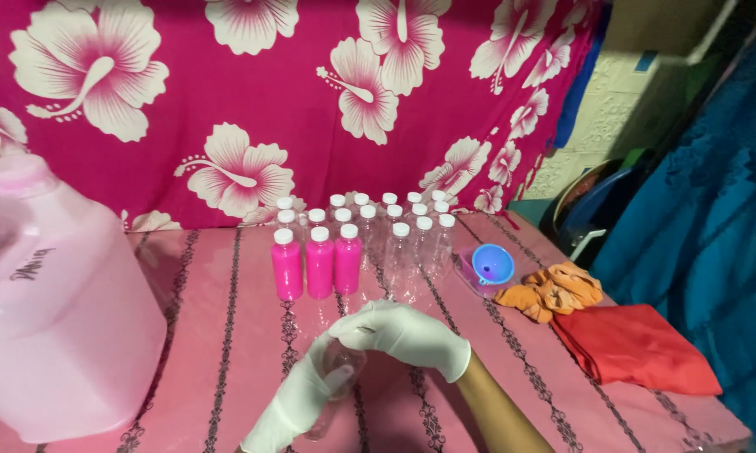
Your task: The person fills a clear plastic bottle with pink liquid using a blue funnel and a small plastic container.
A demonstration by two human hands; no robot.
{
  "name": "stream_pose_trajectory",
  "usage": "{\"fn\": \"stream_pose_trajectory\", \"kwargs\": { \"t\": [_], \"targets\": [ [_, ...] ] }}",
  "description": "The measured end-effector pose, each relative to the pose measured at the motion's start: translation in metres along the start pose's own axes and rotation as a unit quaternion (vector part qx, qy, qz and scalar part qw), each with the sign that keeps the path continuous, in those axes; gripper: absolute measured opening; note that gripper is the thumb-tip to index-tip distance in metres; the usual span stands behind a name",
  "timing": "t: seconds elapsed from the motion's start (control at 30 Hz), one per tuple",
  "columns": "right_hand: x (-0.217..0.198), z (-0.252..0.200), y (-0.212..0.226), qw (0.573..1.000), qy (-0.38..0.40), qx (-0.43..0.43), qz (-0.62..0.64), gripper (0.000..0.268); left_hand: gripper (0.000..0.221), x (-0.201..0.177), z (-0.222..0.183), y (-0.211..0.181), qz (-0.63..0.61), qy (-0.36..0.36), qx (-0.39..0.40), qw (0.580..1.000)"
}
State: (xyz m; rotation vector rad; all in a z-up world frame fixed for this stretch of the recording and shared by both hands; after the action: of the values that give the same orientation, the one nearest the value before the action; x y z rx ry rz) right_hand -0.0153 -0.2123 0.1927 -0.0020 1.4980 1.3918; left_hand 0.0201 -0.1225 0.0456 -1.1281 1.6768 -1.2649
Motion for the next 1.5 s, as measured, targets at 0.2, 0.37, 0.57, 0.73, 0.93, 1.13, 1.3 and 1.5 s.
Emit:
{"fn": "stream_pose_trajectory", "kwargs": {
  "t": [0.2, 0.37, 0.57, 0.73, 0.93, 1.13, 1.3, 1.5],
  "targets": [
    [-0.029, -0.022, -0.037, 0.992, -0.087, 0.029, 0.082, 0.039, 0.066, 0.012, 0.036, 0.057, -0.265, 0.176, -0.038, 0.947],
    [-0.073, -0.038, -0.076, 0.94, -0.136, 0.272, -0.155, 0.066, 0.096, -0.012, 0.041, 0.046, -0.111, 0.05, 0.083, 0.989],
    [-0.084, -0.065, -0.267, 0.834, -0.036, 0.331, -0.439, 0.036, 0.073, -0.033, 0.015, 0.006, 0.08, -0.129, 0.088, 0.985],
    [-0.083, -0.071, -0.287, 0.823, -0.004, 0.379, -0.423, 0.049, 0.071, -0.042, 0.015, 0.002, 0.048, -0.149, 0.123, 0.98],
    [-0.109, -0.071, -0.245, 0.749, 0.008, 0.163, -0.642, 0.088, 0.088, -0.048, 0.01, 0.008, 0.053, -0.201, 0.059, 0.976],
    [-0.186, -0.162, -0.249, 0.789, -0.208, 0.39, -0.426, 0.029, 0.092, -0.054, 0.005, 0.007, 0.06, -0.238, 0.033, 0.969],
    [-0.181, -0.202, -0.279, 0.738, -0.359, 0.515, -0.248, 0.07, 0.09, -0.05, 0.009, 0.011, 0.051, -0.226, 0.047, 0.972],
    [-0.15, -0.187, -0.283, 0.774, -0.435, 0.458, -0.041, 0.062, 0.087, -0.053, 0.007, 0.014, 0.046, -0.248, 0.035, 0.967]
  ]
}}
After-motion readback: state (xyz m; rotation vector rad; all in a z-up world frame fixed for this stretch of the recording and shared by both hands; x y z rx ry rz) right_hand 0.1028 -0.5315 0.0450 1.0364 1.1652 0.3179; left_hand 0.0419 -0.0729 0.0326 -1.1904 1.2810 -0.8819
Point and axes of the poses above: each hand's wrist, its own z-axis towards the middle knuckle, its own x-axis out of the palm, y = z × x, the point moved 9 cm from there along z, towards the middle knuckle, and after that the axes turned 14 degrees about -x, right-handed, at the moved point
